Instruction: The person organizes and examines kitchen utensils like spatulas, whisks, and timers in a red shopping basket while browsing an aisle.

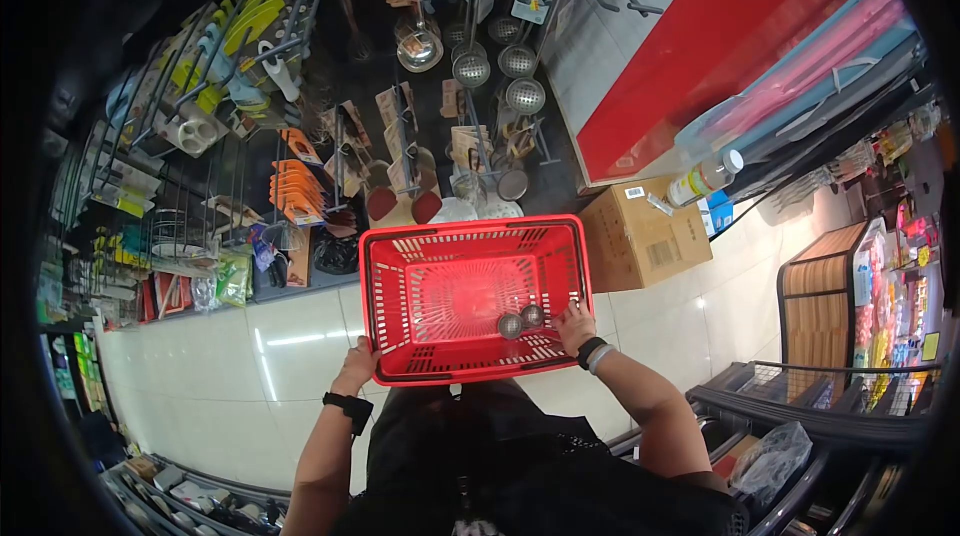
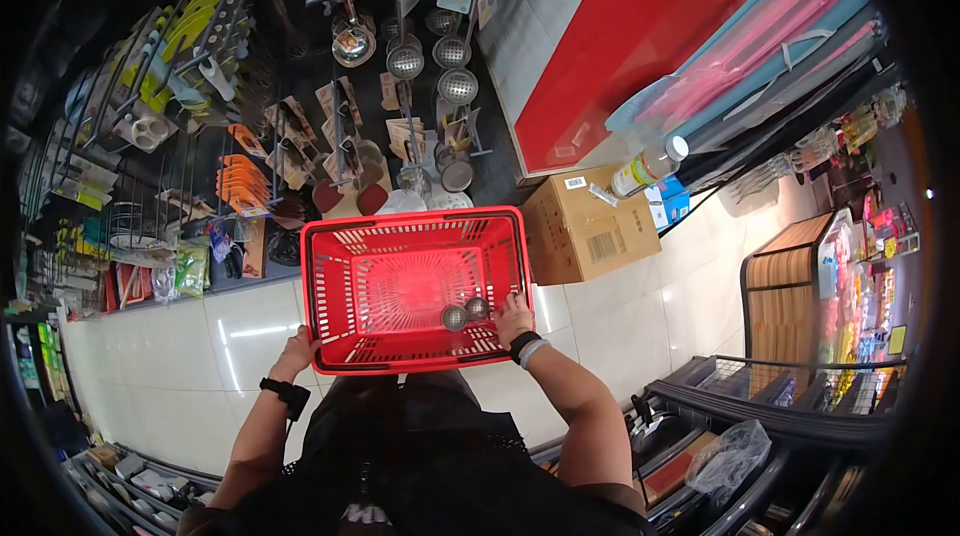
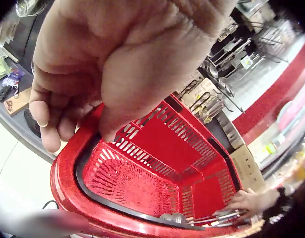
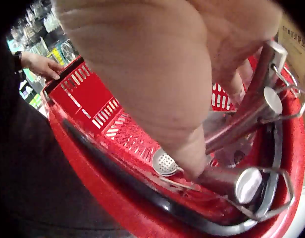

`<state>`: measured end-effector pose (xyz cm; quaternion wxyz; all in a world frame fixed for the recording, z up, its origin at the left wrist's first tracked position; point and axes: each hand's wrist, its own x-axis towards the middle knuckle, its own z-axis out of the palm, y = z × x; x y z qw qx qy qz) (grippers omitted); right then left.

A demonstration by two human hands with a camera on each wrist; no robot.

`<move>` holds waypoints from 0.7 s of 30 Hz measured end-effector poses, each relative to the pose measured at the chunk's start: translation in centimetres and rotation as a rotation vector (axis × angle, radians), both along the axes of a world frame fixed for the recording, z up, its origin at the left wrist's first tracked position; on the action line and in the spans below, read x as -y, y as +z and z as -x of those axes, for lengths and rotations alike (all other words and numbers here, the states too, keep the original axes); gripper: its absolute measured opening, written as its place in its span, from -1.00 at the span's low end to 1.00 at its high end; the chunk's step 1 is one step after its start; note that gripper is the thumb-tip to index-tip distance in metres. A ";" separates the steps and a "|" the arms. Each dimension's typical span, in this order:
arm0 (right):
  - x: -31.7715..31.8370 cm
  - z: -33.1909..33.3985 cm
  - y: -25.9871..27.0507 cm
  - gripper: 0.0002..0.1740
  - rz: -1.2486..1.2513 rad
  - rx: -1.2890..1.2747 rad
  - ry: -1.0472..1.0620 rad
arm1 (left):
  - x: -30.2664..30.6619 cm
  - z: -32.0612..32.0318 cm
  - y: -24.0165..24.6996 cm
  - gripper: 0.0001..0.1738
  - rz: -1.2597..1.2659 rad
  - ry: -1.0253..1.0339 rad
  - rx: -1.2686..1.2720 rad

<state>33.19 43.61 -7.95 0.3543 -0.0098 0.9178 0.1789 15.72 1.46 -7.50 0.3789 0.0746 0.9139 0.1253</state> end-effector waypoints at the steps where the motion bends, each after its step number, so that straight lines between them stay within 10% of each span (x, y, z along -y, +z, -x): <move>1: 0.0 -0.2 -0.4 -0.58 0.002 0.015 0.007 | 0.0 -0.1 0.1 -0.41 -0.026 0.004 -0.007; 21: 1.6 3.2 0.0 -0.62 -0.115 0.124 -0.069 | -0.4 -0.4 0.6 -0.47 0.021 0.014 -0.030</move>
